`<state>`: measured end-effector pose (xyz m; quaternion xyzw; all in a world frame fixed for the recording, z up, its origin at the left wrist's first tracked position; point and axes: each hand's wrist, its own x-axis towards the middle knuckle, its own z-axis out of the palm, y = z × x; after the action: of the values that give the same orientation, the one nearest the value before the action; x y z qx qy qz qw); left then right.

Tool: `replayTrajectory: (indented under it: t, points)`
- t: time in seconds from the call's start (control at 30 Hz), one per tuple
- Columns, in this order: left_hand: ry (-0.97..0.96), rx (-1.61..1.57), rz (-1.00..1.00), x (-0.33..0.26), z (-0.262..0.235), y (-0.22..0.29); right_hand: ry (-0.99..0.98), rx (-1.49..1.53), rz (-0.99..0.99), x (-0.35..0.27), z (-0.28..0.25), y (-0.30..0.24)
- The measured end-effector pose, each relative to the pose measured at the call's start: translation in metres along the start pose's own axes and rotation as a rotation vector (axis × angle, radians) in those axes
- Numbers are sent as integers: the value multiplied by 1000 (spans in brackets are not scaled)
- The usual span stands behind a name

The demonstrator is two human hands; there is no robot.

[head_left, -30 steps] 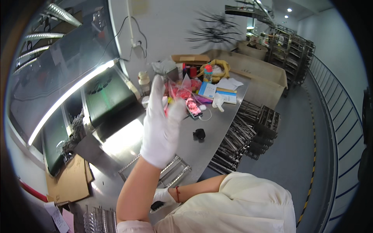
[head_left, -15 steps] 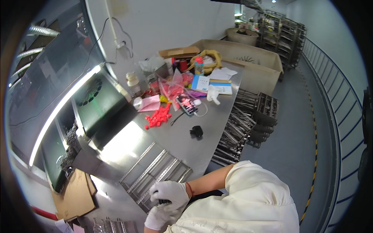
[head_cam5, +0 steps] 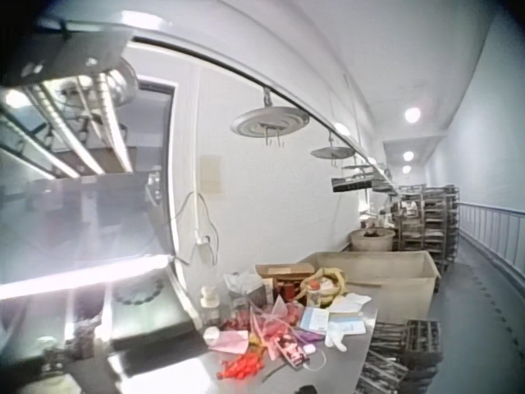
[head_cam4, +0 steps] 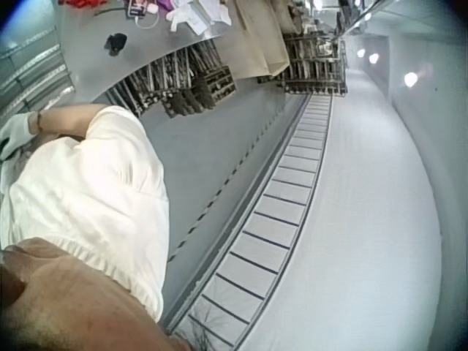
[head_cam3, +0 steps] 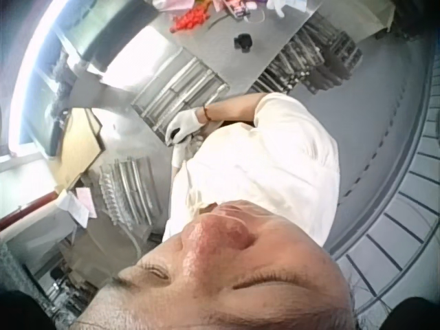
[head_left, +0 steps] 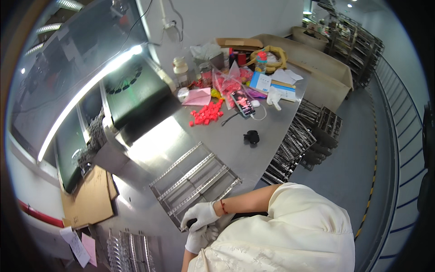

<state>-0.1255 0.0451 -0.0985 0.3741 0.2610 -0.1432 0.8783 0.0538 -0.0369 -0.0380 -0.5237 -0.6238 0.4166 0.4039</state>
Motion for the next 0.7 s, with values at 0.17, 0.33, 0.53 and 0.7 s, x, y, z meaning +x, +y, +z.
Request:
replayTrajectory:
  t: [0.17, 0.33, 0.53, 0.7]
  points:
    - [303, 713, 624, -18, 3, 11, 183, 205, 44, -9, -26, -22]
    - [89, 460, 642, -19, 6, 34, 62, 47, 150, -13, -37, -29]
    - [143, 612, 591, -22, 8, 52, 267, 282, 121, -1, -13, -24]
    - [72, 110, 458, -20, 9, 65, 292, 865, 167, 13, -28, -5]
